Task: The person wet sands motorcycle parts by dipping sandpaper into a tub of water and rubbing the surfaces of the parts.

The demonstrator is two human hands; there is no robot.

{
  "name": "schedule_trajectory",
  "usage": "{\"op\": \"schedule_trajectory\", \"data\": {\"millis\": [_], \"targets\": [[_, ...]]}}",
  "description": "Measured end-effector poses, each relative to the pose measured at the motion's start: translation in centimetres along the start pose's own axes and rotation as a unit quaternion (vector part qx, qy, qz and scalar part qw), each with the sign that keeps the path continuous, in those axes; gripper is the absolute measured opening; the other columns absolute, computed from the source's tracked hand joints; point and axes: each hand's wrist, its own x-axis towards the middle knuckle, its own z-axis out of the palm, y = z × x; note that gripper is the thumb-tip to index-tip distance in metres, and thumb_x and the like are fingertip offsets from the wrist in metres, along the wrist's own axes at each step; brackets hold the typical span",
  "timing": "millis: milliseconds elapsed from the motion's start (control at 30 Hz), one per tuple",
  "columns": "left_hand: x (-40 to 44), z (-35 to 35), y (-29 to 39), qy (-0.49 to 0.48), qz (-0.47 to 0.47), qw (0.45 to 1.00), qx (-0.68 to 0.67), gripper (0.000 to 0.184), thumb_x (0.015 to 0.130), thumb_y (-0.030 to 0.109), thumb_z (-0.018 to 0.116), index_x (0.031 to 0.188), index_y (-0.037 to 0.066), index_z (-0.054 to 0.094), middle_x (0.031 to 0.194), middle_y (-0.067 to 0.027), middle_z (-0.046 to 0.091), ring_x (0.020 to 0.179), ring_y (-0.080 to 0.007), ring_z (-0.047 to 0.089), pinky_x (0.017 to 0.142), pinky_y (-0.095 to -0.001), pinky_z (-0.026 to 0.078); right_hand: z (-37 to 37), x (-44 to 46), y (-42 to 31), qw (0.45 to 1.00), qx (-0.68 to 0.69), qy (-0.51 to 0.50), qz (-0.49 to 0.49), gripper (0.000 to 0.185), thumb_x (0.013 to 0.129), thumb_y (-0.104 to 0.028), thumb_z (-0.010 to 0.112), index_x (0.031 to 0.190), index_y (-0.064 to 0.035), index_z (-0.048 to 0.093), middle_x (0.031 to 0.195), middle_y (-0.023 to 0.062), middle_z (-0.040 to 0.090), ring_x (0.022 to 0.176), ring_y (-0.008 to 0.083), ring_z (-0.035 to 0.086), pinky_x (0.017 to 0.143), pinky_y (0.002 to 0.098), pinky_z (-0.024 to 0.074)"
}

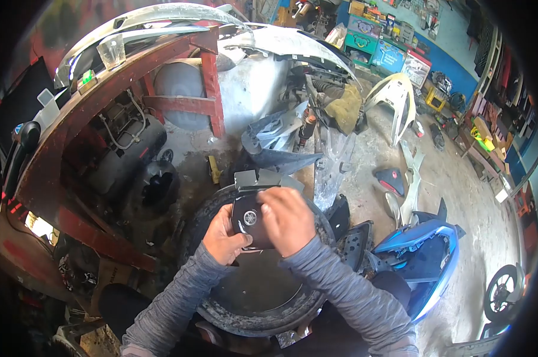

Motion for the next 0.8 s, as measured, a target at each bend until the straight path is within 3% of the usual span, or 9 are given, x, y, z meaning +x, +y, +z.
{"op": "schedule_trajectory", "data": {"millis": [67, 133, 200, 300, 400, 467, 567, 700, 800], "targets": [[0.2, 0.2, 0.4, 0.003, 0.001, 1.0, 0.012, 0.053, 0.084, -0.009, 0.061, 0.131, 0.002, 0.04, 0.119, -0.0108, 0.056, 0.107, -0.0171, 0.063, 0.09, -0.0346, 0.058, 0.1, 0.3, -0.1, 1.0, 0.01, -0.01, 0.007, 0.022, 0.087, -0.005, 0.063, 0.106, 0.0037, 0.067, 0.105, 0.0163, 0.064, 0.101, 0.0357, 0.061, 0.093, 0.0436, 0.0497], [0.1, 0.7, -0.1, 0.025, 0.007, 0.995, 0.095, 0.056, 0.079, -0.016, 0.053, 0.13, 0.0, 0.04, 0.119, -0.0113, 0.056, 0.105, -0.0171, 0.063, 0.088, -0.0341, 0.059, 1.2, 0.0, -1.7, 0.996, 0.015, -0.02, -0.087, 0.024, 0.088, -0.004, 0.061, 0.109, 0.0034, 0.068, 0.106, 0.0163, 0.064, 0.1, 0.0346, 0.061, 0.091, 0.0426, 0.0498], [-0.1, 0.9, 0.2, 0.046, -0.041, 0.995, 0.08, 0.054, 0.08, -0.016, 0.054, 0.129, 0.001, 0.04, 0.12, -0.0107, 0.055, 0.106, -0.0176, 0.063, 0.088, -0.0337, 0.059, 1.2, -0.3, -2.1, 0.996, 0.024, -0.026, -0.08, 0.024, 0.088, -0.004, 0.061, 0.11, 0.0037, 0.068, 0.106, 0.0164, 0.064, 0.1, 0.0343, 0.061, 0.091, 0.0423, 0.0496], [-0.1, 0.3, 0.8, 0.004, -0.022, 0.999, 0.038, 0.05, 0.086, -0.008, 0.061, 0.13, 0.001, 0.04, 0.121, -0.0093, 0.054, 0.107, -0.0151, 0.061, 0.089, -0.0325, 0.057, 0.5, -0.1, -0.7, 0.999, 0.022, -0.001, 0.038, 0.025, 0.086, -0.004, 0.063, 0.108, 0.0049, 0.068, 0.105, 0.0164, 0.063, 0.101, 0.0344, 0.061, 0.092, 0.0424, 0.0496], [-0.2, 1.5, 0.7, 0.032, 0.005, 0.996, 0.081, 0.055, 0.08, -0.014, 0.055, 0.131, 0.0, 0.039, 0.118, -0.0092, 0.054, 0.108, -0.015, 0.06, 0.091, -0.0333, 0.056, 1.1, 0.1, -2.6, 0.998, 0.017, -0.007, -0.068, 0.024, 0.086, -0.002, 0.062, 0.108, 0.0051, 0.069, 0.105, 0.0172, 0.064, 0.099, 0.034, 0.062, 0.088, 0.0422, 0.0505], [-0.3, 1.0, 0.7, 0.03, 0.01, 0.993, 0.117, 0.055, 0.08, -0.013, 0.057, 0.131, -0.001, 0.039, 0.118, -0.0088, 0.054, 0.11, -0.0154, 0.06, 0.091, -0.0332, 0.056, 1.2, 0.0, -2.2, 0.997, 0.036, -0.014, -0.063, 0.023, 0.086, -0.002, 0.062, 0.107, 0.0044, 0.069, 0.104, 0.0173, 0.065, 0.099, 0.0342, 0.062, 0.088, 0.0422, 0.051], [-0.2, 0.0, 0.9, 0.006, -0.034, 0.999, 0.017, 0.052, 0.083, -0.005, 0.065, 0.129, 0.001, 0.042, 0.12, -0.0094, 0.054, 0.108, -0.0144, 0.06, 0.091, -0.0321, 0.056, 0.8, 0.1, 0.0, 0.999, 0.031, 0.004, 0.025, 0.021, 0.085, -0.003, 0.063, 0.104, 0.0048, 0.069, 0.101, 0.0168, 0.065, 0.098, 0.0348, 0.063, 0.09, 0.0422, 0.0512], [-0.1, 0.9, 0.9, 0.054, 0.012, 0.988, 0.145, 0.056, 0.076, -0.012, 0.059, 0.129, 0.0, 0.042, 0.116, -0.0092, 0.056, 0.103, -0.015, 0.062, 0.09, -0.032, 0.056, 1.5, 0.2, -2.2, 0.996, 0.031, -0.014, -0.082, 0.02, 0.086, -0.003, 0.063, 0.104, 0.0017, 0.07, 0.104, 0.0176, 0.066, 0.096, 0.0348, 0.063, 0.086, 0.042, 0.0516], [0.0, 0.2, 1.1, 0.061, -0.003, 0.993, 0.106, 0.057, 0.074, -0.012, 0.059, 0.128, -0.002, 0.043, 0.113, -0.0093, 0.058, 0.102, -0.0149, 0.062, 0.09, -0.032, 0.056, 1.4, 0.2, 0.5, 1.0, -0.011, 0.017, -0.015, 0.018, 0.086, -0.002, 0.063, 0.102, 0.0013, 0.07, 0.103, 0.0171, 0.067, 0.095, 0.0345, 0.063, 0.086, 0.0416, 0.0517]]}}
